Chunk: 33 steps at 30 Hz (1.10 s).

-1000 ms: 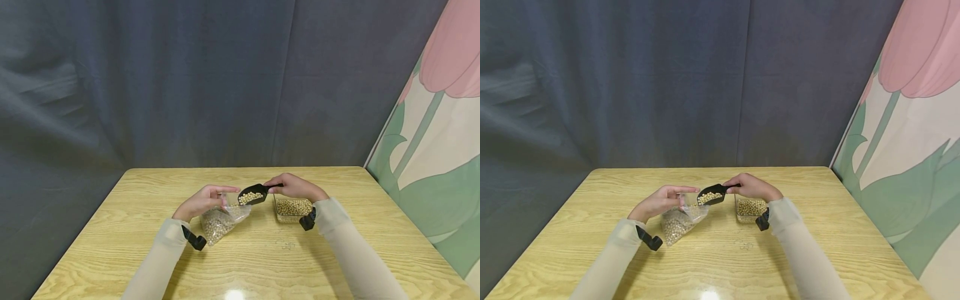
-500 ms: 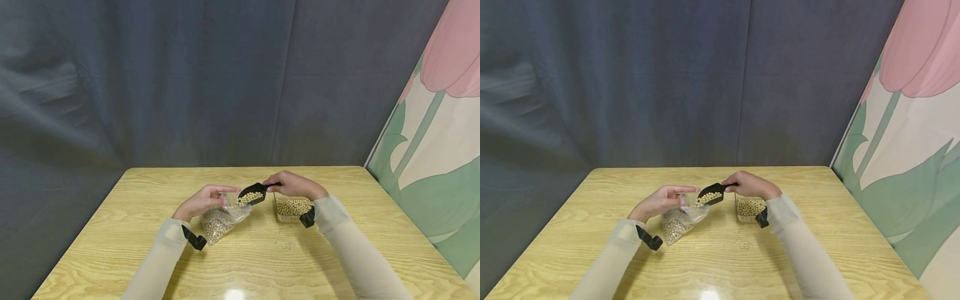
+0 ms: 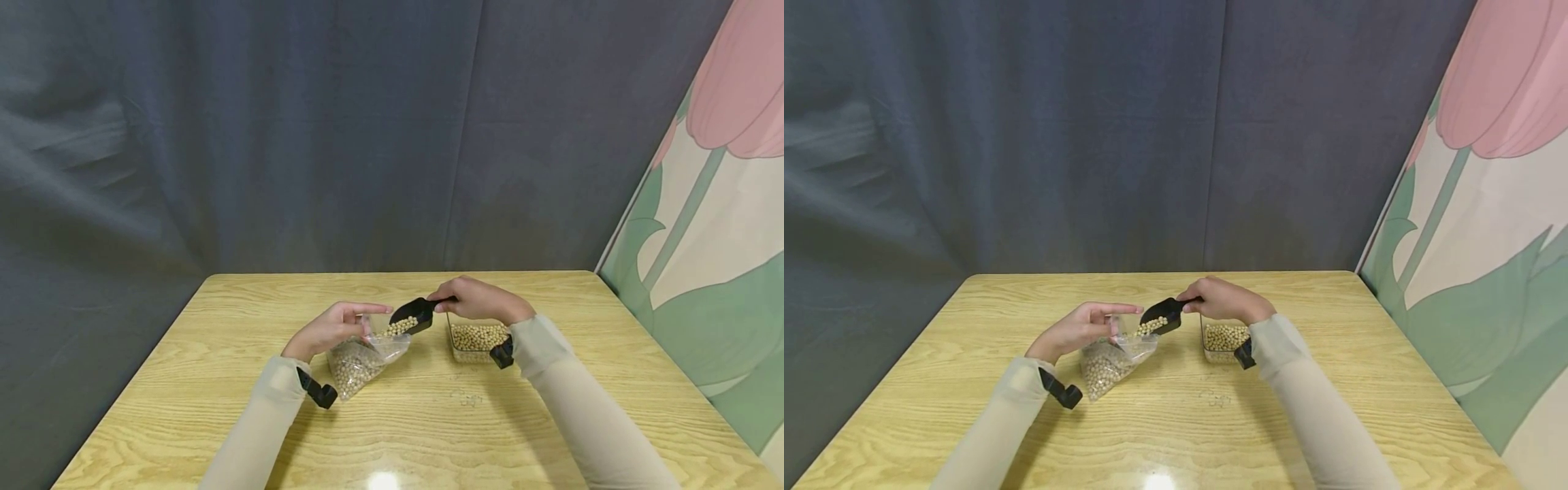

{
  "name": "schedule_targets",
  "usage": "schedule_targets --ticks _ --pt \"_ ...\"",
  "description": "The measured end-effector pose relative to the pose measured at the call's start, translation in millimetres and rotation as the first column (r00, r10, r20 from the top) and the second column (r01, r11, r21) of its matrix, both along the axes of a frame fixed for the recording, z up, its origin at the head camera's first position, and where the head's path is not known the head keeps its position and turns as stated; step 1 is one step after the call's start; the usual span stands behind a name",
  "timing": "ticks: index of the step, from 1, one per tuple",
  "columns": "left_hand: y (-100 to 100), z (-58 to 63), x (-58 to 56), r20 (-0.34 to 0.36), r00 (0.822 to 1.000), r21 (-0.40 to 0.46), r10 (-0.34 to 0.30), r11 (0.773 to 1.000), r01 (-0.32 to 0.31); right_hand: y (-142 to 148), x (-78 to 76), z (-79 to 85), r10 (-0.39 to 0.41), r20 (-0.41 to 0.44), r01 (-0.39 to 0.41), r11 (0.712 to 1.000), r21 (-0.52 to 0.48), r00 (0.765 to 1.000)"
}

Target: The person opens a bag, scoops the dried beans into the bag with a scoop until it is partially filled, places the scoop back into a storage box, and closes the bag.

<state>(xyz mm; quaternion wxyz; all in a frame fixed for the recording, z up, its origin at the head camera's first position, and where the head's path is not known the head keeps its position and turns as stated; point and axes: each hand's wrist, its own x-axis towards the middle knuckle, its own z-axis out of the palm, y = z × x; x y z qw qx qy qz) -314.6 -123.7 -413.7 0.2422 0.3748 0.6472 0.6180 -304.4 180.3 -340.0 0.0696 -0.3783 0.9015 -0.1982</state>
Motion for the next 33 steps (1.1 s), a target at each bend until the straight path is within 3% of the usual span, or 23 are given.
schedule_targets --ticks 8,16,33 --pt "-0.8 -0.8 -0.4 0.006 1.000 0.008 -0.008 1.000 0.008 -4.0 3.4 7.9 0.028 -0.037 -0.026 0.999 0.034 0.999" --pt "-2.4 -0.6 -1.5 0.001 1.000 0.009 -0.008 1.000 0.008 -3.4 4.4 11.3 0.004 -0.052 -0.002 0.999 0.037 0.999" --pt "-3.9 0.9 1.4 -0.003 1.000 -0.010 0.016 1.000 -0.016 50.6 6.6 -15.0 -0.140 -0.048 0.132 0.982 -0.135 0.989"
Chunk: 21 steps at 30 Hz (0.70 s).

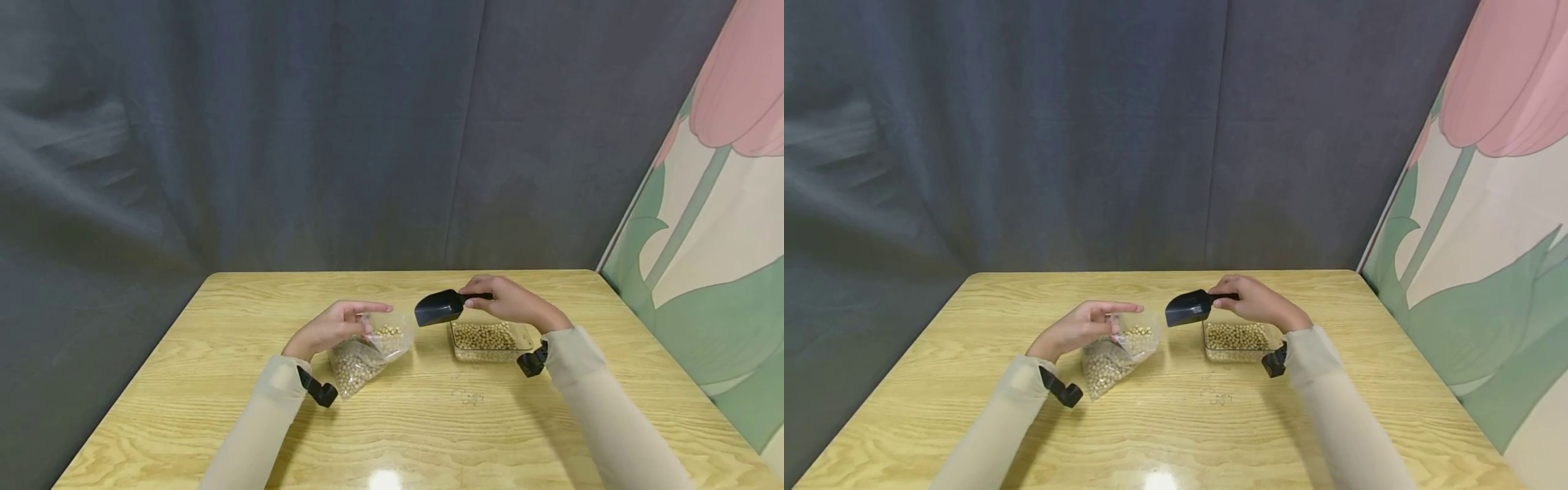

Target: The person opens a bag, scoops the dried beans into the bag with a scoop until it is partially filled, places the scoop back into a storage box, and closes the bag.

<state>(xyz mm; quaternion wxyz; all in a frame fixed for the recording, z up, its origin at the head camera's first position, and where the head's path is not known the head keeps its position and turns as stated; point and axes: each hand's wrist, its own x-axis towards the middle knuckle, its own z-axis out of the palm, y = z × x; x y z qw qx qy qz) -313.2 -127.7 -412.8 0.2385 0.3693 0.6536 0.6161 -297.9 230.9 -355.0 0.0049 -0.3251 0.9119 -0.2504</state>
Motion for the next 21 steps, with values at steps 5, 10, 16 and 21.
schedule_targets --ticks 5,10,16,21 --pt "-1.6 0.0 0.2 0.009 1.000 -0.014 0.004 1.000 -0.003 16.7 2.8 -11.6 -0.068 0.022 0.068 0.997 -0.035 0.997" --pt "-2.3 -2.0 -0.6 0.018 1.000 -0.026 0.009 1.000 -0.009 32.8 6.1 -19.4 -0.114 0.034 0.115 0.993 -0.035 0.993" --pt "-2.3 -2.3 -0.2 0.041 0.999 -0.029 0.026 0.999 -0.024 53.6 8.0 -27.0 -0.144 0.038 0.145 0.989 -0.025 0.989" --pt "-2.2 -1.1 0.2 0.019 0.999 -0.041 0.026 0.999 -0.025 66.2 9.3 -31.5 -0.161 0.029 0.162 0.987 -0.015 0.987"
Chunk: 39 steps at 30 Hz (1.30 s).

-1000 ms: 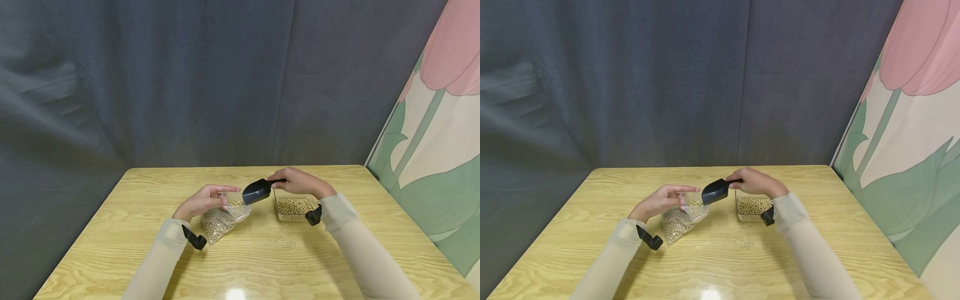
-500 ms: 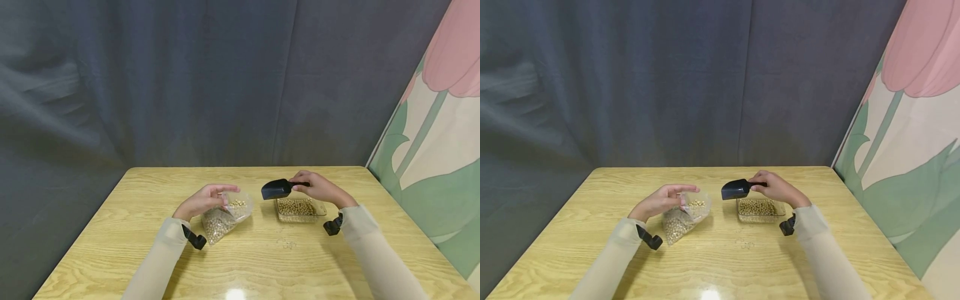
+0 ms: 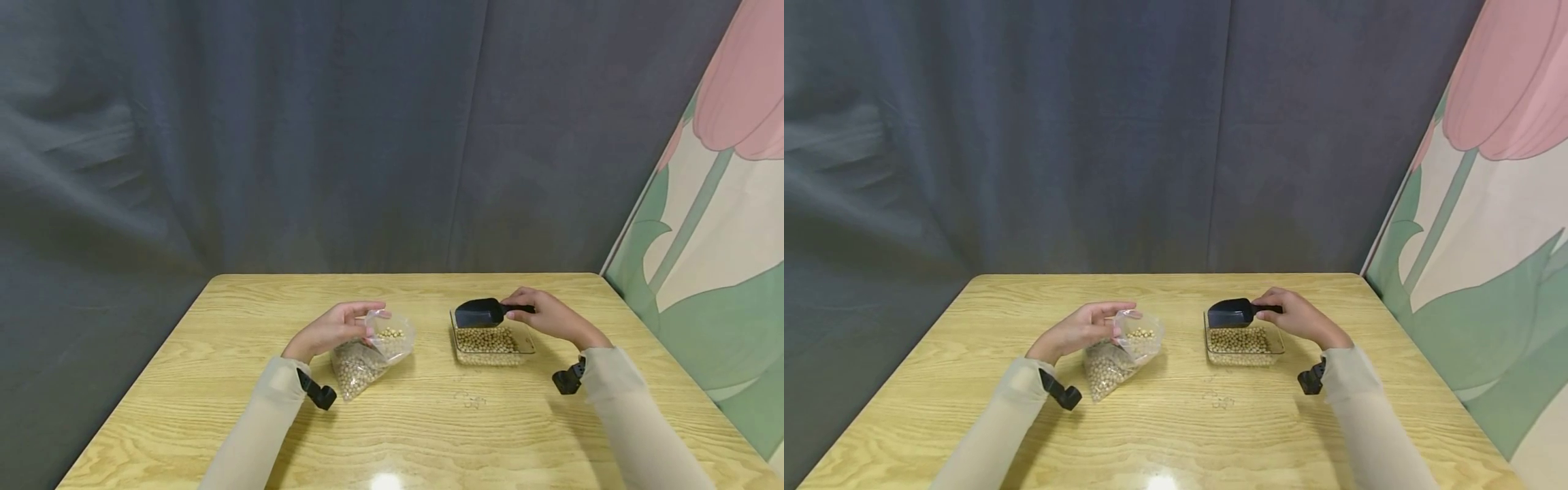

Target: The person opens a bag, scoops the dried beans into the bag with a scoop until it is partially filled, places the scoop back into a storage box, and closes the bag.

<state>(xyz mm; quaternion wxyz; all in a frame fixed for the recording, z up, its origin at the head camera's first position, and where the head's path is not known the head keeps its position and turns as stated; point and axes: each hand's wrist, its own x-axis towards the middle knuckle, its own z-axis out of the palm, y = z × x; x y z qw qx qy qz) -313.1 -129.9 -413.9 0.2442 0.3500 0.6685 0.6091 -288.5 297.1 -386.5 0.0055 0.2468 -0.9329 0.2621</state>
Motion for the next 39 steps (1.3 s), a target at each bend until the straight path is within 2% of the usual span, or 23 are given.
schedule_targets --ticks 7,13,22,29,35,39 --pt "-3.1 -1.9 -1.2 0.011 0.999 -0.042 0.041 0.998 -0.041 8.9 2.6 -3.9 -0.018 0.021 0.018 1.000 0.019 1.000" --pt "-3.3 -2.0 -1.5 0.033 0.997 -0.038 0.072 0.997 -0.071 10.8 2.9 -9.8 -0.019 0.048 0.018 1.000 0.017 0.999" --pt "-5.5 -4.0 -3.7 -0.009 0.998 -0.033 0.061 0.998 -0.061 8.9 2.9 -19.9 -0.003 0.052 0.003 1.000 0.003 0.999" --pt "-8.1 -5.4 -4.1 -0.052 0.997 -0.045 0.056 0.997 -0.059 6.9 3.8 -18.7 0.013 0.042 -0.015 0.999 0.040 0.999" --pt "-9.4 -4.8 -2.5 -0.049 0.997 -0.035 0.062 0.997 -0.063 -0.6 6.3 -13.1 -0.043 0.043 0.041 0.998 0.042 0.998" --pt "-9.6 -5.2 -1.4 -0.068 0.995 -0.051 0.074 0.996 -0.077 -9.2 8.9 -9.3 -0.100 0.002 0.100 0.995 -0.010 0.995"
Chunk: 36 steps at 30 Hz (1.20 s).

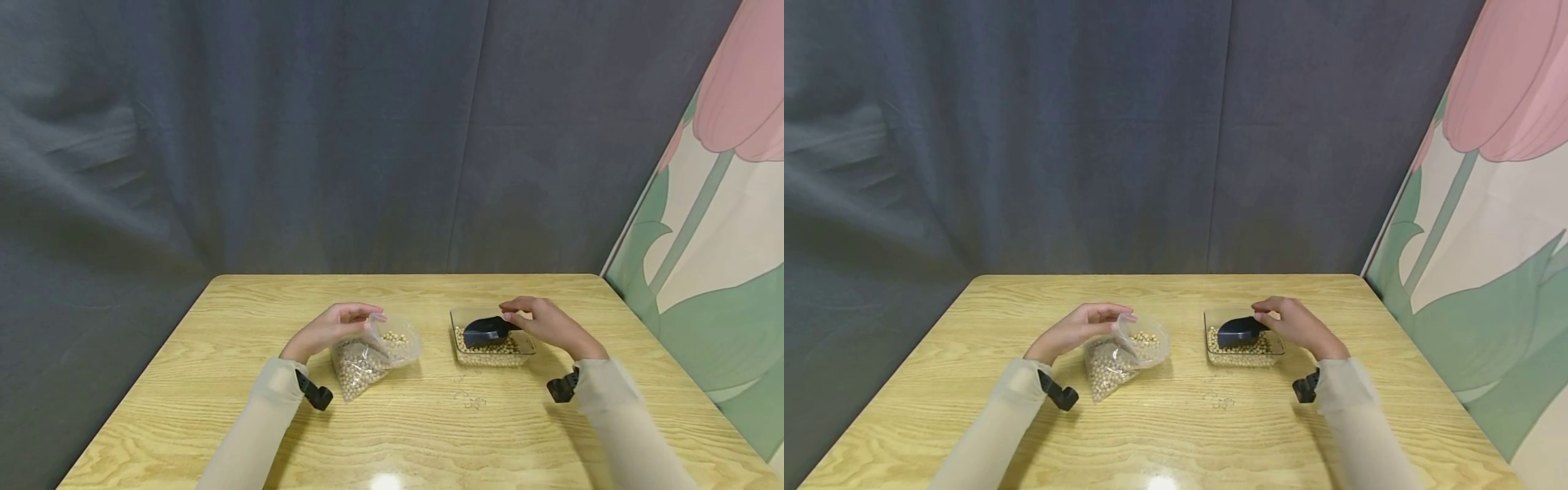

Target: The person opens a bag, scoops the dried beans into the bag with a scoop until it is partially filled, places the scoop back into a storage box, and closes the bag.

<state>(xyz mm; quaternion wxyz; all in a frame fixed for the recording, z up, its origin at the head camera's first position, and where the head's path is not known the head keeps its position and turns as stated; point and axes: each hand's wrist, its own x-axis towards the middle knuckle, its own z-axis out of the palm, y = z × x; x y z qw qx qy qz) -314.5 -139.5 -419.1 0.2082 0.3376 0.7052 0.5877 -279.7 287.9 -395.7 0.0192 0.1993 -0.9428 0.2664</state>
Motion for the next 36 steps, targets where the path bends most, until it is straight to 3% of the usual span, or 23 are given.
schedule_targets --ticks 4,9,15,17,19,23,26,30,36 --pt "1.3 -1.9 -1.0 -0.030 0.999 -0.032 0.045 0.998 -0.046 -13.2 2.1 3.1 -0.052 -0.060 0.045 0.993 -0.109 0.997" --pt "4.4 -4.3 -4.1 -0.068 0.991 -0.051 0.113 0.992 -0.117 -36.8 6.1 7.6 -0.095 0.004 0.092 0.946 -0.311 0.995" --pt "6.2 -2.7 -2.9 -0.100 0.975 -0.077 0.196 0.976 -0.204 -73.4 10.8 3.4 0.029 0.159 0.063 0.835 -0.546 0.987" --pt "6.9 -1.4 -2.3 -0.098 0.968 -0.083 0.232 0.967 -0.241 -86.3 13.5 1.1 0.077 0.209 0.058 0.817 -0.573 0.975" --pt "7.4 -0.8 -2.3 -0.094 0.960 -0.084 0.264 0.959 -0.271 -99.1 16.3 -0.9 0.107 0.241 0.047 0.828 -0.559 0.965" --pt "8.1 -0.4 -3.1 -0.083 0.950 -0.077 0.300 0.949 -0.306 -122.8 19.6 -7.0 0.127 0.266 0.012 0.885 -0.466 0.955" --pt "9.4 -0.1 -4.5 -0.075 0.944 -0.078 0.320 0.942 -0.325 -137.8 20.0 -14.3 0.134 0.272 -0.008 0.908 -0.420 0.953" --pt "11.8 1.1 -5.9 -0.069 0.933 -0.091 0.354 0.929 -0.359 -152.2 18.6 -25.3 0.116 0.308 0.026 0.906 -0.423 0.944" --pt "13.3 2.1 -6.0 -0.072 0.896 -0.093 0.438 0.892 -0.443 -165.6 16.4 -34.0 0.044 0.317 0.127 0.858 -0.498 0.947"
